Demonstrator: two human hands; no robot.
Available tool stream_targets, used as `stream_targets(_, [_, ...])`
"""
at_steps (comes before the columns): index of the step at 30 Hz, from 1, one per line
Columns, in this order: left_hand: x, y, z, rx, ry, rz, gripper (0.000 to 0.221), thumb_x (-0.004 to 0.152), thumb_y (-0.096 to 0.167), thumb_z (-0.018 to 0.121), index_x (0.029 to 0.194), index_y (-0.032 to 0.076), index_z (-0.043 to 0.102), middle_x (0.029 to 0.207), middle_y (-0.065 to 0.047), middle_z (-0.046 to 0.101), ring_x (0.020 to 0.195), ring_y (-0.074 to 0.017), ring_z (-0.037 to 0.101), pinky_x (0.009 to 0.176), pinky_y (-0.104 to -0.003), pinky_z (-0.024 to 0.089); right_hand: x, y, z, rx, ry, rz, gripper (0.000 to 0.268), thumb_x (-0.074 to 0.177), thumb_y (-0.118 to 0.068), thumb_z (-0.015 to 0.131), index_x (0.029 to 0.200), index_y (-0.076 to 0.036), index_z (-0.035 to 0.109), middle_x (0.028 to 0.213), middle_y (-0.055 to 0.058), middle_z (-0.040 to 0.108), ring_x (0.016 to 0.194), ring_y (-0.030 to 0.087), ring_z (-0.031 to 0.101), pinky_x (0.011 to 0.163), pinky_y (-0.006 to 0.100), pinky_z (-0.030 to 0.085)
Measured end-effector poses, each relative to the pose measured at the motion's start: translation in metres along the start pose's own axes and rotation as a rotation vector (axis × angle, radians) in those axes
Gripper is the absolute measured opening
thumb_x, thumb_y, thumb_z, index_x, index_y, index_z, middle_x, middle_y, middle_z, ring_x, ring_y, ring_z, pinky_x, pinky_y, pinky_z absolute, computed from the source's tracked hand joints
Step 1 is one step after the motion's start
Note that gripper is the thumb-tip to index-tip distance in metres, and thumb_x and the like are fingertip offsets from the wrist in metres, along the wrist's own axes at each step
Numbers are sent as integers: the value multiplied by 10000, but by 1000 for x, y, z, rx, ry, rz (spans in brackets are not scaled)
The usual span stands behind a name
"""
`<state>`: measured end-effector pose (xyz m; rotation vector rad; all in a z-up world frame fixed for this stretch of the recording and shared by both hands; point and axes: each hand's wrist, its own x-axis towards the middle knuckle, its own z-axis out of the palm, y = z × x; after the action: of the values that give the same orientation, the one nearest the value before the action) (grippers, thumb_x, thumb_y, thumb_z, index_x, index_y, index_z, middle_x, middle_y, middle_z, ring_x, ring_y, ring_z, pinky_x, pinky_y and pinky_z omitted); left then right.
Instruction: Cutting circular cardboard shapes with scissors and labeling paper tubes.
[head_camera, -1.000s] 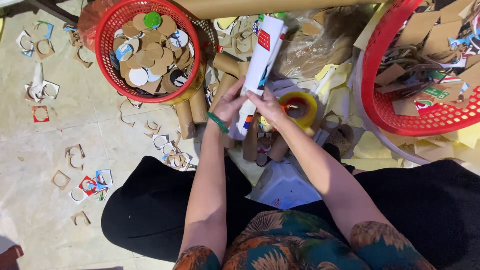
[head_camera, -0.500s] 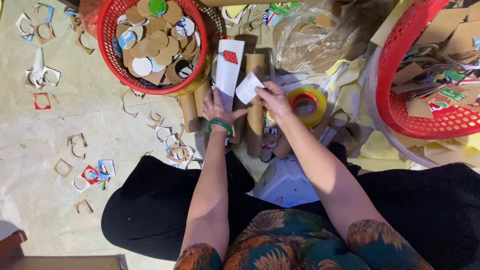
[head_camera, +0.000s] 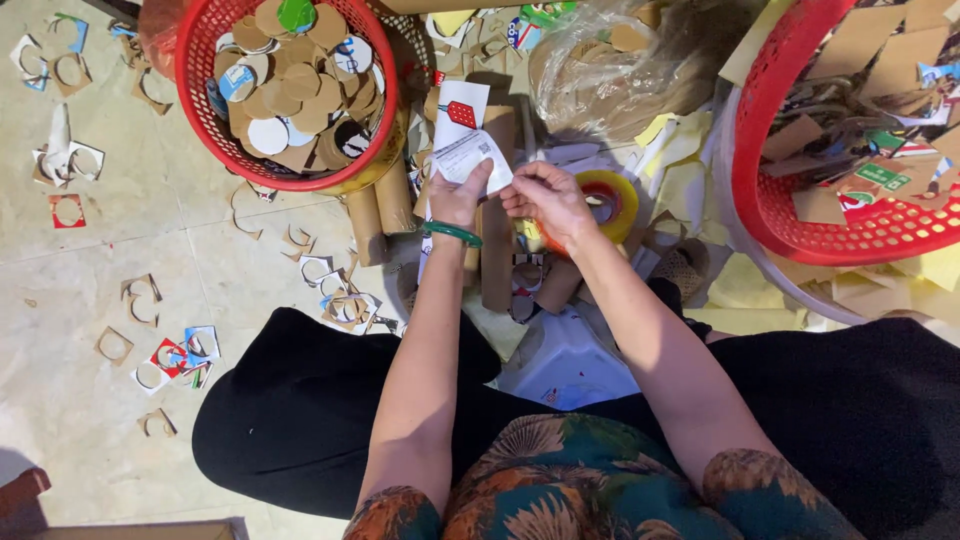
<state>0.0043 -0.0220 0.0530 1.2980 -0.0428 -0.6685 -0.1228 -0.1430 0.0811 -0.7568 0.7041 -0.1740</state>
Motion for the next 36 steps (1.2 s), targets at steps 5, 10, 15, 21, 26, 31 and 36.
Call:
stream_targets(5, [1,-3,0,27,-13,18,324,878,47,809,1166,-28,680,1080,-101,761,912,-162,730,815,-314,613,6,-2,-10,-132,-70,-26,79,993,-96,626,1043,-38,648,897,105,750,764,179,736,721,325,628])
stream_targets(10, [-5,11,9,-37,9,-51,337,861,53,808,1158,-19,665,1059,-97,755,878,-167,727,765,-332,619,10,5,-17,-156,-92,-69,88,1008,-112,636,1046,-34,648,878,81,729,738,152,706,701,307,608])
stream_targets(15, [-7,18,12,-26,77,14,466,810,65,834,1212,41,602,1096,-76,733,933,-151,717,803,-310,600,6,-4,-11,-142,-66,-58,99,1016,-140,647,1038,-44,654,854,60,715,714,135,684,689,294,601])
stream_targets(21, [-17,18,11,242,-93,220,374,869,120,850,1183,8,680,1060,-73,737,884,-133,681,785,-293,589,10,-10,-7,-252,-48,-173,57,1019,-106,630,1024,-49,636,826,32,675,689,106,643,666,279,581])
stream_targets(26, [-23,37,20,552,-192,363,106,897,113,787,971,37,779,877,-77,774,768,-160,720,740,-293,577,4,-24,0,-451,-81,-257,28,1006,-52,626,991,-35,610,809,15,664,686,83,644,644,249,563])
stream_targets(31, [-32,65,35,745,-276,536,91,891,55,728,973,16,740,935,-135,748,825,-281,745,745,-345,595,0,-32,1,-597,-32,-252,58,999,-62,640,957,-30,617,771,16,672,669,87,657,617,244,556])
stream_targets(36, [-38,58,42,863,-246,603,59,873,60,752,920,24,741,906,-136,747,823,-329,732,758,-402,589,-11,-45,9,-853,19,-460,74,946,-83,690,932,-28,641,794,65,702,704,162,694,640,310,557])
